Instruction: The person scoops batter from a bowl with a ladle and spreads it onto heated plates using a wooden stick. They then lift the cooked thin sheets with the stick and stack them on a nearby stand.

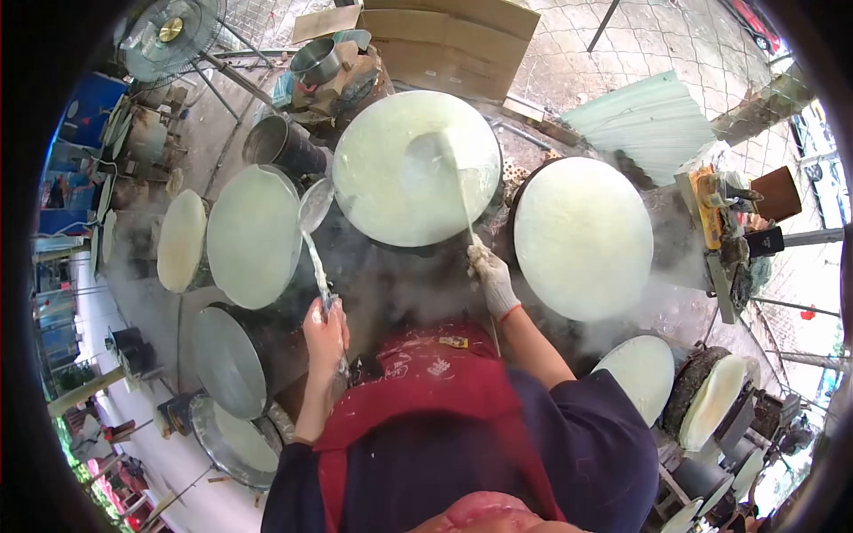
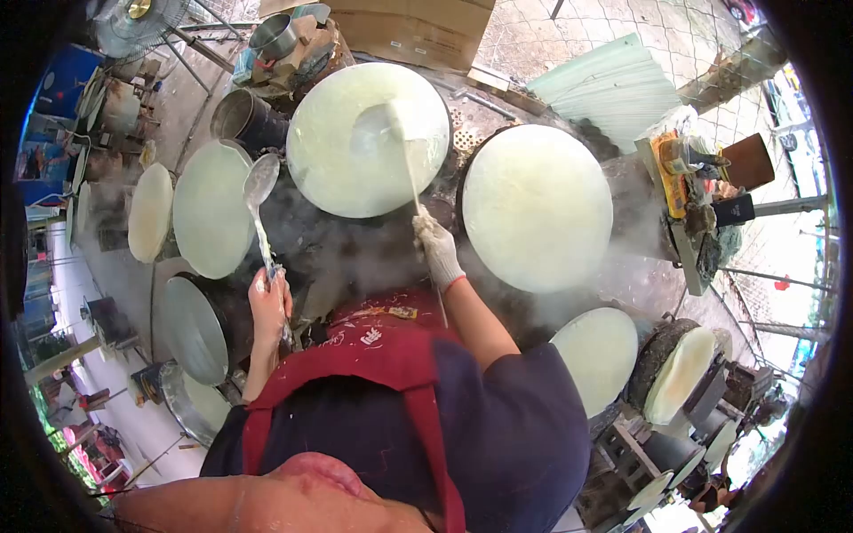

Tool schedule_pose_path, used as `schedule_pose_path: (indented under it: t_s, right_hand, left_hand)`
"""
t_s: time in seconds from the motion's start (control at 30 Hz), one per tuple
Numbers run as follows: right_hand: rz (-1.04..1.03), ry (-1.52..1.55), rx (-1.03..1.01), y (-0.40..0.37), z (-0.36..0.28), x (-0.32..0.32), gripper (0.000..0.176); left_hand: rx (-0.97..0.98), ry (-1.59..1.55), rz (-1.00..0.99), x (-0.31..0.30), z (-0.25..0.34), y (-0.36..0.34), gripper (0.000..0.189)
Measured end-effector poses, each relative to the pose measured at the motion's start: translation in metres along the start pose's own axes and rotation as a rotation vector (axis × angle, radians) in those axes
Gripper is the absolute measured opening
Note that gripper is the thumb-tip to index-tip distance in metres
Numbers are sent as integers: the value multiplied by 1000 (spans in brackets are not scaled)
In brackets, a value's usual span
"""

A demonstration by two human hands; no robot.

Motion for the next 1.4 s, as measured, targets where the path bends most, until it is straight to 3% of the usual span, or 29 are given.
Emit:
schedule_pose_path:
  t_s: [0.1, 0.13, 0.17, 0.27, 0.33, 0.37, 0.4, 0.43, 0.5, 0.57, 0.67, 0.77, 0.8, 0.9, 0.93, 1.03, 1.07, 1.1, 1.13, 1.2, 1.23, 1.27, 1.33, 1.4]
  right_hand:
    - [58, -168, 30, 5, -46, -3, 18]
    - [53, -54, -79, 37, -12, -34, 16]
    - [51, -76, -3, 47, 1, -55, 18]
    - [-18, -226, 131, 19, -29, -16, 19]
    - [-123, -284, 236, 12, -36, -5, 30]
    - [-144, -103, 218, 31, -25, -17, 32]
    - [-165, 76, 197, 64, -5, -36, 34]
    - [-147, 50, 104, 65, -21, -31, 33]
    - [-108, -280, -59, 55, -56, -19, 33]
    - [-168, -475, 57, 48, -72, -6, 31]
    - [-173, -566, 78, 24, -53, 5, 29]
    - [-72, -107, -15, -6, -15, -5, 33]
    - [-102, -332, -110, -21, -26, -5, 38]
    - [194, -404, -228, -43, -11, 1, 42]
    - [164, -682, -584, -29, 26, -7, 35]
    - [10, -192, 138, -44, 41, 49, 35]
    - [-18, -230, 251, -43, 33, 54, 36]
    - [-36, -113, 108, -40, 25, 48, 35]
    - [-34, -304, -199, -29, 20, 37, 35]
    - [-30, -210, -304, -2, 47, 6, 34]
    - [1, 26, -66, 5, 70, -5, 33]
    - [-109, -454, -203, -12, 47, 28, 27]
    - [-211, 298, 270, -11, 79, 46, 30]
    - [-152, 40, 251, -8, 62, 39, 27]
  left_hand:
    - [5, 0, -9, 6, 5, -5, 16]
    - [8, -5, 5, 7, 7, -8, 16]
    - [10, 7, 24, 6, 4, -11, 16]
    - [-9, 32, 60, 6, -1, -12, 16]
    - [-56, 33, 70, 5, -2, -6, 16]
    - [-50, 39, 46, 5, 0, 2, 17]
    - [-41, 44, 21, 7, 3, 15, 18]
    - [-34, 47, -4, 9, 7, 29, 18]
    - [-14, 66, -79, 18, 20, 66, 20]
    - [24, 63, -159, 33, 34, 112, 20]
    - [19, -6, -301, 63, 49, 185, 19]
    - [1, -72, -468, 94, 52, 239, 19]
    - [-38, -70, -488, 98, 45, 242, 19]
    - [-137, -94, -532, 106, 34, 233, 16]
    - [-166, -119, -540, 104, 28, 216, 15]
    - [-291, -270, -535, 99, 8, 171, 12]
    - [-325, -389, -508, 98, -2, 162, 12]
    - [-417, -426, -398, 100, -10, 158, 12]
    - [-358, -287, -294, 99, -12, 151, 12]
    - [-429, -449, -287, 105, -27, 147, 13]
    - [-459, -509, -253, 107, -21, 136, 13]
    - [-487, -564, -238, 112, -14, 125, 12]
    - [-559, -955, -409, 120, -23, 120, 12]
    - [-471, -1039, -470, 110, -12, 106, 14]
Point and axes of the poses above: each hand's wrist, its own y-axis towards the middle knuckle, its own x-axis out of the palm, z = x × y, the point moved 3 cm from there along y, towards the middle knuckle, and after that the axes turned 8 degrees about -x, right-handed, at the moved point
